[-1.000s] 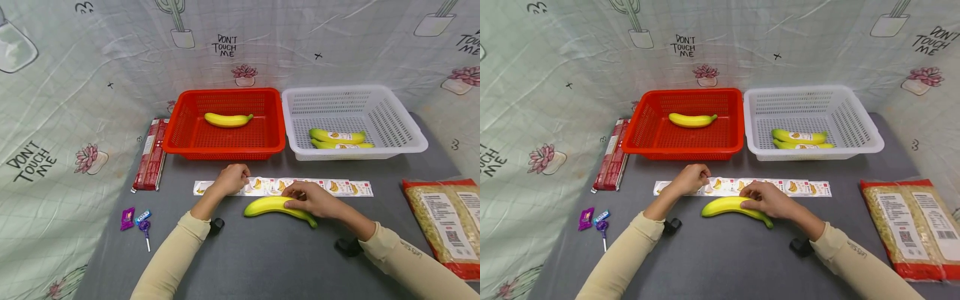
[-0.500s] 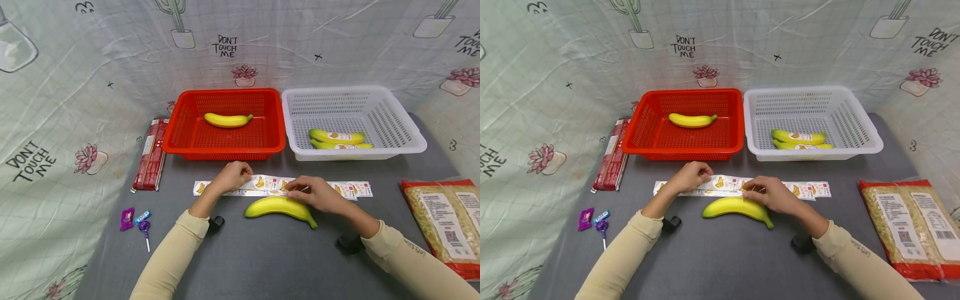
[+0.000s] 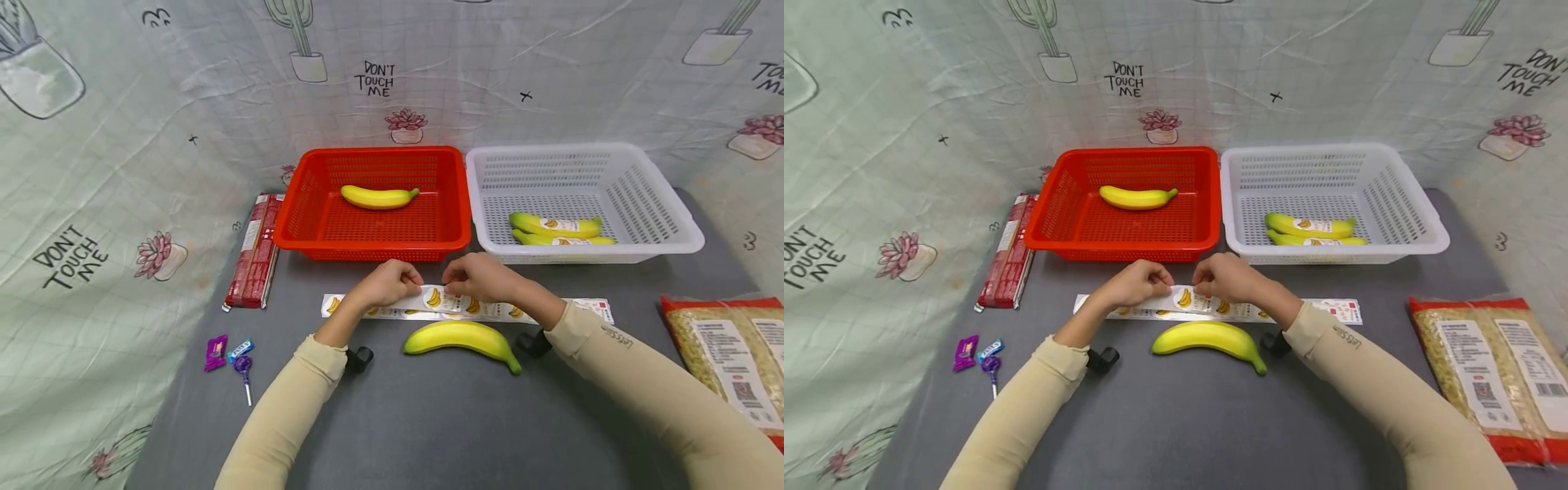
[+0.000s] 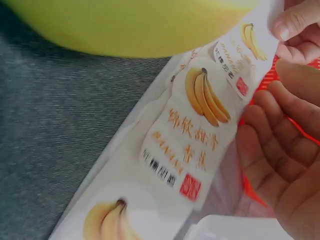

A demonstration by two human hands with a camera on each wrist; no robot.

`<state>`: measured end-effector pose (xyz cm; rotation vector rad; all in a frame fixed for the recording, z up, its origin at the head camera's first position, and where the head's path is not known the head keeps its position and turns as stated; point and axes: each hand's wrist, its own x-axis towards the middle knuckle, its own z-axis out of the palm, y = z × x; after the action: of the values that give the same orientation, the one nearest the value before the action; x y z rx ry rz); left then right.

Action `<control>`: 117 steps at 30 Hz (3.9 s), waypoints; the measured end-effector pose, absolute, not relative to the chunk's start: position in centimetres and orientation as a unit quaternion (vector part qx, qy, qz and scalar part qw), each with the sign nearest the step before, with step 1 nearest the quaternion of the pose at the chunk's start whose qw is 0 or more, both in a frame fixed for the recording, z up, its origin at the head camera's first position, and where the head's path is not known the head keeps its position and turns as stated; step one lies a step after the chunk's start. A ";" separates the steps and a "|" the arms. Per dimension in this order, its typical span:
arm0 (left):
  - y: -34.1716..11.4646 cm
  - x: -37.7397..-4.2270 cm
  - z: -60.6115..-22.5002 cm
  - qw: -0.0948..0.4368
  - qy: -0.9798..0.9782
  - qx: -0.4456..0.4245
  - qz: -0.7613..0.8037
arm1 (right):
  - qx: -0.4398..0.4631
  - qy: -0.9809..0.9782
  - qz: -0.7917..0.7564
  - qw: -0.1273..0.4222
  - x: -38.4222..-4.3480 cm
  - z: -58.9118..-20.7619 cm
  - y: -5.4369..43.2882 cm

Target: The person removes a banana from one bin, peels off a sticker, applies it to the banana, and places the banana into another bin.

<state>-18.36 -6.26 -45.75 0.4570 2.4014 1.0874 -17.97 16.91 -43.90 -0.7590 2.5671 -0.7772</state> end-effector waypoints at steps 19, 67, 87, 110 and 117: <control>-5.9 -17.9 -45.5 0.243 0.868 0.158 0.404 | -0.262 0.907 -0.290 0.158 -18.0 -44.9 16.1; -6.1 -18.3 -46.4 0.188 0.895 0.166 0.368 | -0.274 0.883 -0.361 0.121 -17.4 -45.9 17.1; -6.4 -18.5 -47.2 0.155 0.922 0.166 0.314 | -0.267 0.867 -0.405 0.112 -16.7 -46.5 18.0; -3.9 -15.9 -43.1 0.134 0.867 0.281 0.390 | -0.260 0.867 -0.412 0.102 -15.6 -44.1 18.9; -3.4 -15.8 -43.1 0.124 0.883 0.278 0.358 | -0.274 0.863 -0.413 0.096 -15.3 -44.1 18.9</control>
<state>-15.84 -3.42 -43.11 0.8101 2.5736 1.0432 -15.25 18.90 -44.12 -0.8111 2.5587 -1.2244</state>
